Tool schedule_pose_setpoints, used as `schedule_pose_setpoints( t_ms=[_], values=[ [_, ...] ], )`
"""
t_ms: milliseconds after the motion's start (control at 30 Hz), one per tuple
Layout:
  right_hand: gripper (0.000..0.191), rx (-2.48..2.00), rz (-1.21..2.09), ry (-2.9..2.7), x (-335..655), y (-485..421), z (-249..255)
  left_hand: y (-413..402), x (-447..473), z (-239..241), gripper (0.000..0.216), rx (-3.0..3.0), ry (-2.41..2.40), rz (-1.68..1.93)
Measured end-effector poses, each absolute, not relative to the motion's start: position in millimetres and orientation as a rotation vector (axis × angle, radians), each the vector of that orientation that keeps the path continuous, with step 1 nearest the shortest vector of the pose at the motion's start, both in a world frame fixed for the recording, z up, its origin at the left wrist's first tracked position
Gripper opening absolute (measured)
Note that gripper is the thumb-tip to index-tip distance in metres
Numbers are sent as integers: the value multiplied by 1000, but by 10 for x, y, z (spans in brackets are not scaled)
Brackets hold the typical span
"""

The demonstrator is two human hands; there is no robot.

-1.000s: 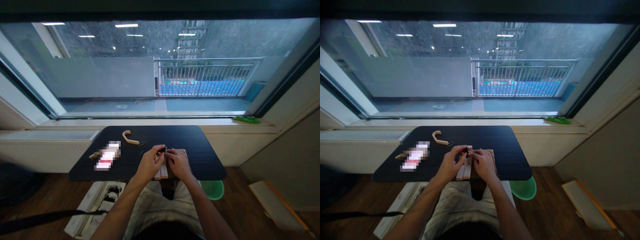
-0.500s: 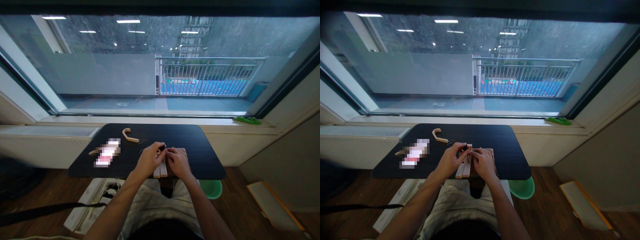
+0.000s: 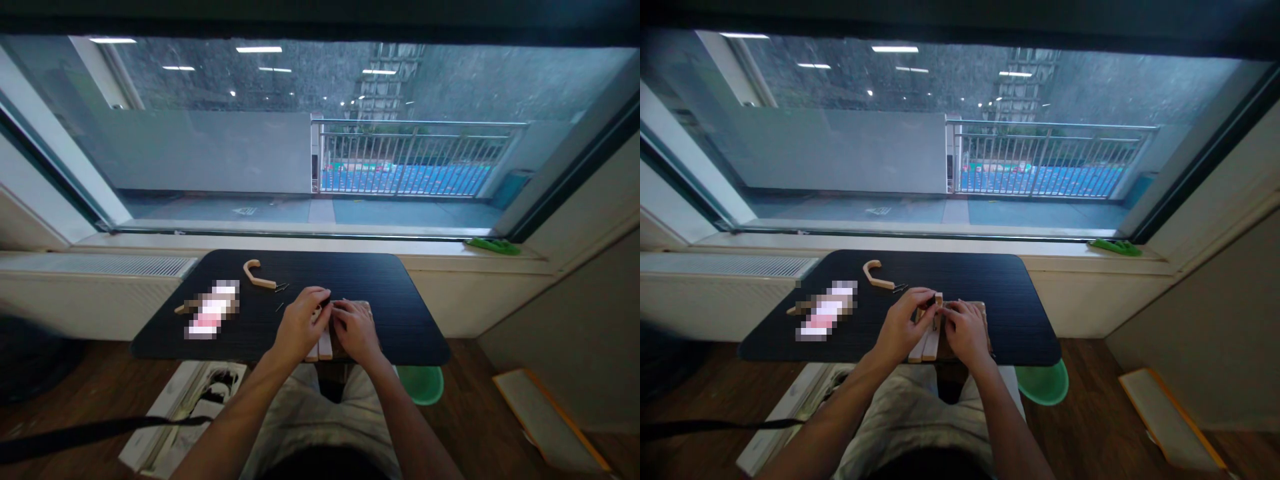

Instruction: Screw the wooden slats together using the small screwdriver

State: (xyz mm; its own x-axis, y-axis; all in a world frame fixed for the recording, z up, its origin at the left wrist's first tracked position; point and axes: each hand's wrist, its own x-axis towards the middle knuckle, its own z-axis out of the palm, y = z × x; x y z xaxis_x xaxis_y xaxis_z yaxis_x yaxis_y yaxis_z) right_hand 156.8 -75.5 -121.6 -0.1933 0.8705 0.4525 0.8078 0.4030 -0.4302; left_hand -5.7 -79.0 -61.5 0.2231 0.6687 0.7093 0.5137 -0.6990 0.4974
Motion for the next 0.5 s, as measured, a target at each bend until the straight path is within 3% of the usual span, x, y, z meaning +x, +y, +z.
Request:
schedule_pose_setpoints(
  t_ms=[500],
  values=[
    [34, -1443, 135, -2046, 1593, -738, -1231, -835, -40, -572, 18, 2363, 1145, 1455]
  ],
)
